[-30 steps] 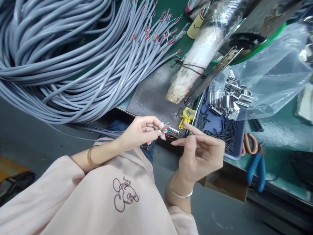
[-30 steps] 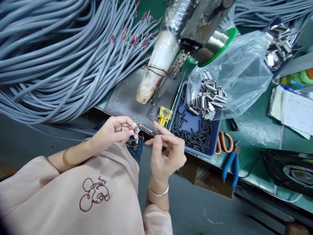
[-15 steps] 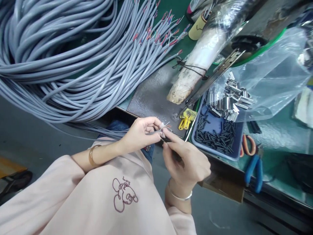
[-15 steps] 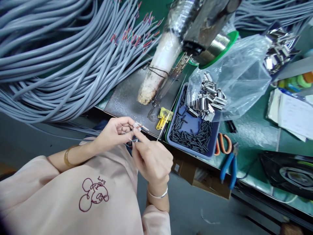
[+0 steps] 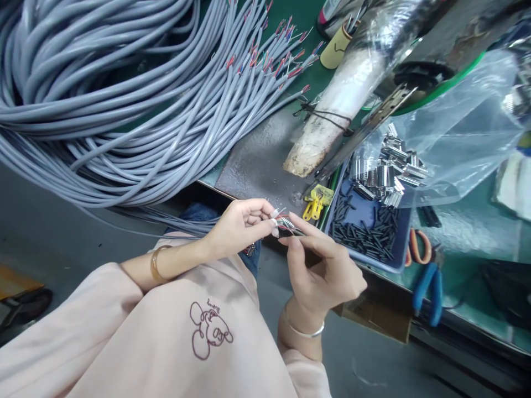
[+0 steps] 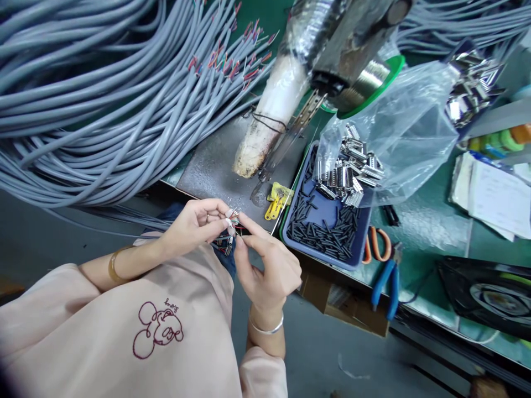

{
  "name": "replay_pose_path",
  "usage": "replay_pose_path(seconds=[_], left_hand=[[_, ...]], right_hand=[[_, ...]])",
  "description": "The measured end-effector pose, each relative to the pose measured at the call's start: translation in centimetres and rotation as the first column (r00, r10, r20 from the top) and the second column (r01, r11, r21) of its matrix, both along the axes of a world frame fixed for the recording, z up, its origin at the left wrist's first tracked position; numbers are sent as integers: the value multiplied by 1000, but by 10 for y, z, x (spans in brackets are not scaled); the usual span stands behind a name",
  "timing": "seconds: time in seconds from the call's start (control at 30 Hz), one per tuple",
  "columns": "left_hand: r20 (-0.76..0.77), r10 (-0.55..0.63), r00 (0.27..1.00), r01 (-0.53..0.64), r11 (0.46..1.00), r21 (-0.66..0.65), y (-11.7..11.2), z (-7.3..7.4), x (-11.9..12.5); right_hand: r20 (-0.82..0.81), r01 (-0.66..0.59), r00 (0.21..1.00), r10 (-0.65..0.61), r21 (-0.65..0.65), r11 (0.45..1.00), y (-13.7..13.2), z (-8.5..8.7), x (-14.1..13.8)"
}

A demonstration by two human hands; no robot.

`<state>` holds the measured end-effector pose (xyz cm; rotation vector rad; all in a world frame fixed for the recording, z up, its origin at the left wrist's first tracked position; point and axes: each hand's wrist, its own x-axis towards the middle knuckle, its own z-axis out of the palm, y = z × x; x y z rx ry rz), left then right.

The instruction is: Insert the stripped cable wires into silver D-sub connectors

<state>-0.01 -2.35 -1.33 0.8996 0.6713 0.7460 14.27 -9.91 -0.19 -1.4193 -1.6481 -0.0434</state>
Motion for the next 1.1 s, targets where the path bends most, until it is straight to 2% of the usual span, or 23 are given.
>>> replay_pose_path(seconds=[0.37, 0.63, 0.87, 0.97, 1.1], left_hand=[[14, -26, 1000, 27, 999, -19, 1, 1, 0], [-19, -25, 1000, 24, 999, -41, 0, -1, 1], [3, -18, 1000, 18, 998, -54, 0, 1, 0], [4, -19, 1000, 19, 999, -46, 1, 0, 1], [2, -16, 1000, 16, 999, -45, 1, -1, 2]], right_hand=[[226, -28, 974, 24, 11, 1000, 3, 10, 2], [235, -40, 971, 41, -8, 999, 4, 7, 6], [133, -30, 991, 35, -42, 999, 1, 3, 5], [172, -45, 984, 54, -57, 997, 1, 4, 5], [304, -48, 952, 41, 15, 999, 4, 5, 7]])
